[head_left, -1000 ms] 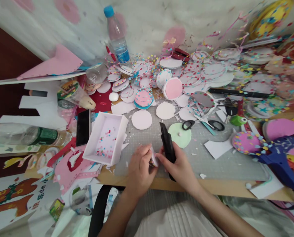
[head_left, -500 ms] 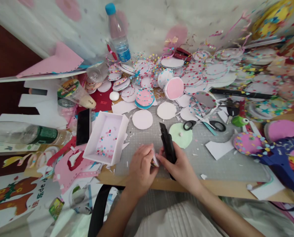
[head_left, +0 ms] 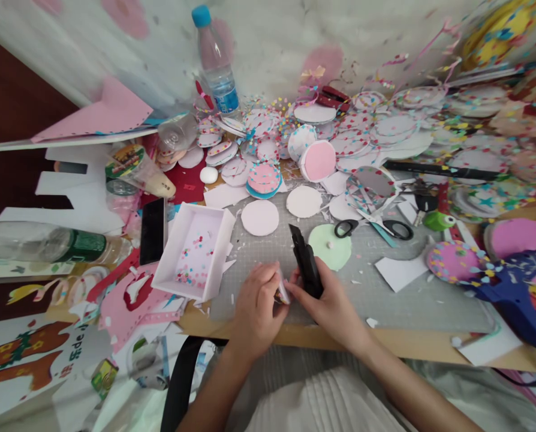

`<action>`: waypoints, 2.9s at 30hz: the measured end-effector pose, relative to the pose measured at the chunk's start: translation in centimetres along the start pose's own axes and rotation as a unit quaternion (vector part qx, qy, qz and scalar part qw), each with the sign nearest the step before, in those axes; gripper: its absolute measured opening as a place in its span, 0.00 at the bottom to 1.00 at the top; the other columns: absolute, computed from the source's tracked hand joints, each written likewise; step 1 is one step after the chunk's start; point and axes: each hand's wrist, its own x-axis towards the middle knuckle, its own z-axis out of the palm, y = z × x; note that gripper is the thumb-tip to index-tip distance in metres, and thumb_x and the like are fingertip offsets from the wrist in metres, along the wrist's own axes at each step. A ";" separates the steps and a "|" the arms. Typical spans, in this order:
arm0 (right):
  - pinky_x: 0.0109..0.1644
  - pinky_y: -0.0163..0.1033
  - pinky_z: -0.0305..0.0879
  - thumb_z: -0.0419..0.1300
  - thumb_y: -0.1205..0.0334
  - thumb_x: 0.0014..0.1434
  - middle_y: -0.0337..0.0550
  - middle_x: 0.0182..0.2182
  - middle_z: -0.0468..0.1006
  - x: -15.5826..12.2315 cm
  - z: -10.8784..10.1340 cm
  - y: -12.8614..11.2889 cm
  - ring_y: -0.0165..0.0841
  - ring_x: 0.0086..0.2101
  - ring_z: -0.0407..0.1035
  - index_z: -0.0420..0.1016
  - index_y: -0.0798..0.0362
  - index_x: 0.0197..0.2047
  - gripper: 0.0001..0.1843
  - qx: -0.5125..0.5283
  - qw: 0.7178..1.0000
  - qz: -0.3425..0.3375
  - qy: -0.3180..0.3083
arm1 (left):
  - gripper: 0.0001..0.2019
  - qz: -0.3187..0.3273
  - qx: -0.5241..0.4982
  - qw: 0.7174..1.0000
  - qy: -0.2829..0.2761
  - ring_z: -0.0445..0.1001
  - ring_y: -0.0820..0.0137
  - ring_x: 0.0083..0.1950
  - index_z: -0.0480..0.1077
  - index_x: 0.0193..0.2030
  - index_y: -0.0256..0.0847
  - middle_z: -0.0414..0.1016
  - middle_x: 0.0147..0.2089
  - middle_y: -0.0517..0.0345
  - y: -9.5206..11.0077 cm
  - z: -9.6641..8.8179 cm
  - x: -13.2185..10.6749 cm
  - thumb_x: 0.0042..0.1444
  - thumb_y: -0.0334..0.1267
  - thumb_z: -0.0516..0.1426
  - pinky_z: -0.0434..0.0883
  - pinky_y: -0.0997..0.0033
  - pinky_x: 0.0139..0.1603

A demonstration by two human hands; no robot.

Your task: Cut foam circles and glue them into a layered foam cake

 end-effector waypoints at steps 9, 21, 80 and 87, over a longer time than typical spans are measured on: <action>0.38 0.37 0.68 0.58 0.60 0.60 0.38 0.31 0.74 -0.1 -0.3 0.3 0.33 0.31 0.71 0.64 0.49 0.38 0.05 -0.052 0.999 -0.015 -0.005 | 0.27 -0.037 -0.006 0.999 0.006 0.70 0.57 0.60 0.59 0.58 0.37 0.71 0.57 0.40 -0.1 0.0 0.1 0.53 0.28 0.62 0.71 0.46 0.60; 0.54 0.43 0.68 0.46 0.55 0.70 0.45 0.57 0.74 -4.0 -4.9 -0.4 0.39 0.53 0.72 0.57 0.44 0.66 0.23 -0.196 0.969 -0.003 -0.148 | 0.29 -0.111 0.048 0.992 -0.025 0.72 0.53 0.57 0.61 0.58 0.40 0.75 0.52 0.45 -2.1 -2.0 0.8 0.54 0.48 0.63 0.68 0.47 0.59; 0.33 0.39 0.71 0.45 0.58 0.71 0.44 0.37 0.80 -1.6 -5.9 -1.4 0.37 0.32 0.77 0.54 0.46 0.69 0.25 -0.390 0.879 -0.097 -0.257 | 0.26 -0.102 0.010 0.963 -0.248 0.63 0.51 0.53 0.59 0.57 0.30 0.64 0.53 0.38 -2.8 -4.0 2.0 0.61 0.50 0.52 0.60 0.50 0.55; 0.29 0.38 0.70 0.45 0.58 0.70 0.41 0.33 0.78 -2.3 -5.5 -1.5 0.36 0.29 0.77 0.54 0.44 0.69 0.25 -0.418 0.874 -0.098 -0.228 | 0.28 -0.076 0.035 0.967 -0.239 0.63 0.49 0.52 0.60 0.56 0.26 0.64 0.52 0.35 -2.9 -3.7 1.8 0.62 0.52 0.51 0.61 0.49 0.54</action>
